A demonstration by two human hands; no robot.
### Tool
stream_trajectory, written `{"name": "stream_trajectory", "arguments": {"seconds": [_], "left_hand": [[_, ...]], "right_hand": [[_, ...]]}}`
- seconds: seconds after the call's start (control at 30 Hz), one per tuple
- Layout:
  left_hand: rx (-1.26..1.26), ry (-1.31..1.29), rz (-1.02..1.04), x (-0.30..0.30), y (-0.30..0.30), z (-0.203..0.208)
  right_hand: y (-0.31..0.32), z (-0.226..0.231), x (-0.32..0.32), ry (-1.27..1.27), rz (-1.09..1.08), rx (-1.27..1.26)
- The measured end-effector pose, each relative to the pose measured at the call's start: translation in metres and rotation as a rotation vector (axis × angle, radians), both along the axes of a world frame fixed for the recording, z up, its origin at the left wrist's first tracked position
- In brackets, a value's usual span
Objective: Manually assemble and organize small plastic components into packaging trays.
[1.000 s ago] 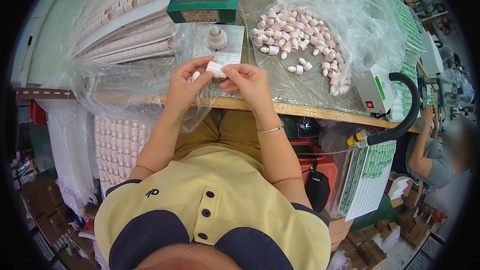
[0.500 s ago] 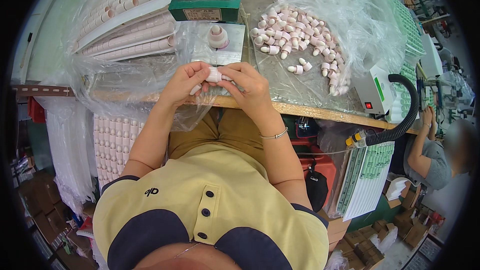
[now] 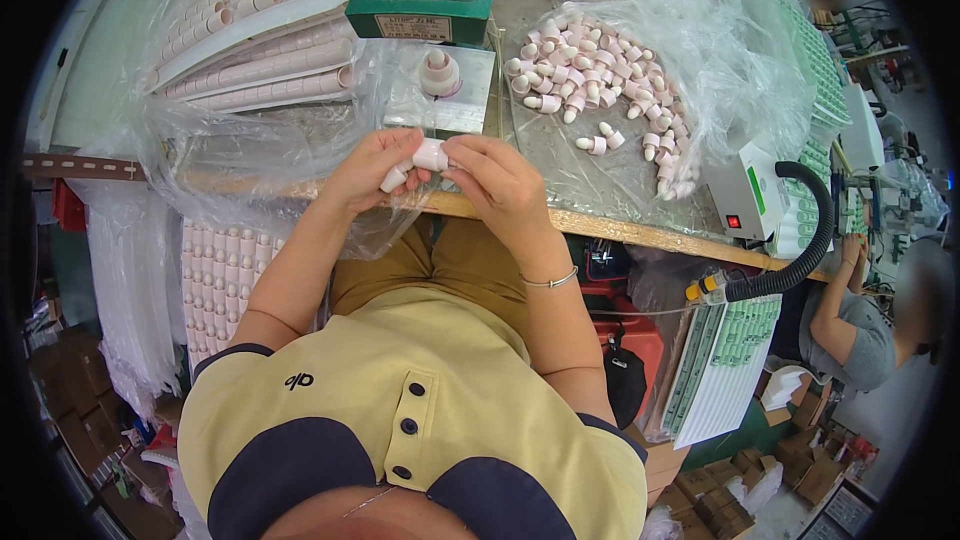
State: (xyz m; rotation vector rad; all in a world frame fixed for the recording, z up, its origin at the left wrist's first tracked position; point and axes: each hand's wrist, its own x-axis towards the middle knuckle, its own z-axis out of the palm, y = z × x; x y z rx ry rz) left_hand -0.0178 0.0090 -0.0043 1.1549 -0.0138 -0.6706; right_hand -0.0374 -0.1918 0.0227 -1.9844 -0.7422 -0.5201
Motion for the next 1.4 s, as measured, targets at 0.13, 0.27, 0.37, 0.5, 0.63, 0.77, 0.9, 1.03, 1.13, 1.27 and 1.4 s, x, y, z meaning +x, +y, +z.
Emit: {"name": "stream_trajectory", "arguments": {"seconds": [0.13, 0.27, 0.37, 0.5, 0.63, 0.77, 0.9, 1.03, 1.13, 1.27, 1.4], "left_hand": [[-0.013, -0.039, -0.003, -0.002, -0.006, 0.003], [0.122, -0.398, 0.141, -0.006, -0.012, 0.009], [0.266, -0.605, 0.158, -0.007, -0.012, 0.010], [0.319, -0.522, 0.169, -0.002, -0.013, 0.015], [0.169, -0.275, 0.151, 0.003, -0.014, 0.013], [0.239, -0.514, 0.199, -0.004, -0.016, 0.014], [0.296, -0.570, 0.241, -0.003, -0.017, 0.008], [0.295, -0.517, 0.193, -0.004, -0.022, 0.020], [0.623, -0.938, 0.394, 0.016, -0.029, 0.026], [0.684, -0.762, 0.603, 0.081, -0.024, 0.006], [0.012, -0.467, 0.657, 0.092, -0.005, -0.010]], "right_hand": [[-0.004, 0.000, -0.002, 0.099, -0.073, -0.023], [-0.006, -0.010, -0.002, 0.406, -0.078, 0.078], [0.000, -0.021, -0.002, 0.925, -0.002, 0.571], [0.003, -0.022, 0.000, 0.741, 0.032, 0.628], [-0.001, -0.005, 0.003, 0.491, -0.035, 0.220], [-0.003, -0.010, 0.003, 0.563, -0.043, 0.254], [-0.002, -0.013, 0.004, 0.632, 0.015, 0.436], [-0.007, -0.016, 0.005, 0.643, -0.006, 0.408], [-0.004, -0.010, 0.015, 0.646, -0.078, 0.674], [0.000, 0.001, 0.052, 0.401, -0.218, 0.302], [0.029, 0.009, 0.087, 0.265, -0.270, -0.076]]}}
